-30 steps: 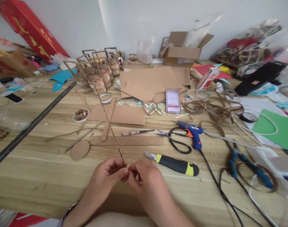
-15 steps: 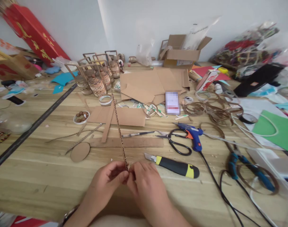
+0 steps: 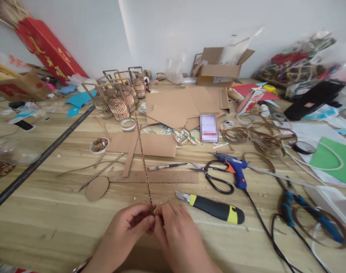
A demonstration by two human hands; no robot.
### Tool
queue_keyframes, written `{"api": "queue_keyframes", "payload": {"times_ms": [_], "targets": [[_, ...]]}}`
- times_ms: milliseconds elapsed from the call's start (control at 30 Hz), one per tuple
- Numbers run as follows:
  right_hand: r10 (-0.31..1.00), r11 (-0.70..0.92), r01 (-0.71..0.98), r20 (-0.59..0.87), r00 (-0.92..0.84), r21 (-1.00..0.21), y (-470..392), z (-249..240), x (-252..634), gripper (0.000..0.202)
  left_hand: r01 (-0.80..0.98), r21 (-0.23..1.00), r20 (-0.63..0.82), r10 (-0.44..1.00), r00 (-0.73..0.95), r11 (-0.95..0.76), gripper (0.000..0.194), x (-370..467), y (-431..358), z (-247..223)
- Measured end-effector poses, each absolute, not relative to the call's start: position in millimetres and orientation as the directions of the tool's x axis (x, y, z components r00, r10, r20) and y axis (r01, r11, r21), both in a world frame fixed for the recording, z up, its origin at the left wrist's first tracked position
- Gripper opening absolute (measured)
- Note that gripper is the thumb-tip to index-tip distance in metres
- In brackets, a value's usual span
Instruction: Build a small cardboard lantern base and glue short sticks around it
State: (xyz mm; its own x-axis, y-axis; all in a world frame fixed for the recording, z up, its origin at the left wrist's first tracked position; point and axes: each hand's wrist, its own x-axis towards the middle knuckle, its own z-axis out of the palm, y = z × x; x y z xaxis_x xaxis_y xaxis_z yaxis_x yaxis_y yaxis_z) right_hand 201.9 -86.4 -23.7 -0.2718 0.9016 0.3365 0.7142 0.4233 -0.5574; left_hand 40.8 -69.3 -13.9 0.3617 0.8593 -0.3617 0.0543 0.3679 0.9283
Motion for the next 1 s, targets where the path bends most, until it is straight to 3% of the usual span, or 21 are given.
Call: {"api": "queue_keyframes", "payload": {"times_ms": [300,733,1000], "targets": [[0.872,0.472,0.720,0.389,-0.297,-0.508,-85.6,-26.9,200.0,0.019,0.221,0.944,-0.304,0.904,0.302,0.243,0.022,46.0,-68.0,-12.2],[0.888,0.453,0.763,0.311,-0.339,-0.461,-85.5,-25.7,199.4,0.019,0.401,0.912,-0.224,0.928,0.297,0.091,0.016,44.6,-68.6,-12.0],[0.900,0.434,0.742,0.276,-0.336,-0.511,-83.2,-22.7,198.6,0.019,0.410,0.910,-0.199,0.932,0.302,0.062,0.016,42.9,-69.0,-8.7]]}}
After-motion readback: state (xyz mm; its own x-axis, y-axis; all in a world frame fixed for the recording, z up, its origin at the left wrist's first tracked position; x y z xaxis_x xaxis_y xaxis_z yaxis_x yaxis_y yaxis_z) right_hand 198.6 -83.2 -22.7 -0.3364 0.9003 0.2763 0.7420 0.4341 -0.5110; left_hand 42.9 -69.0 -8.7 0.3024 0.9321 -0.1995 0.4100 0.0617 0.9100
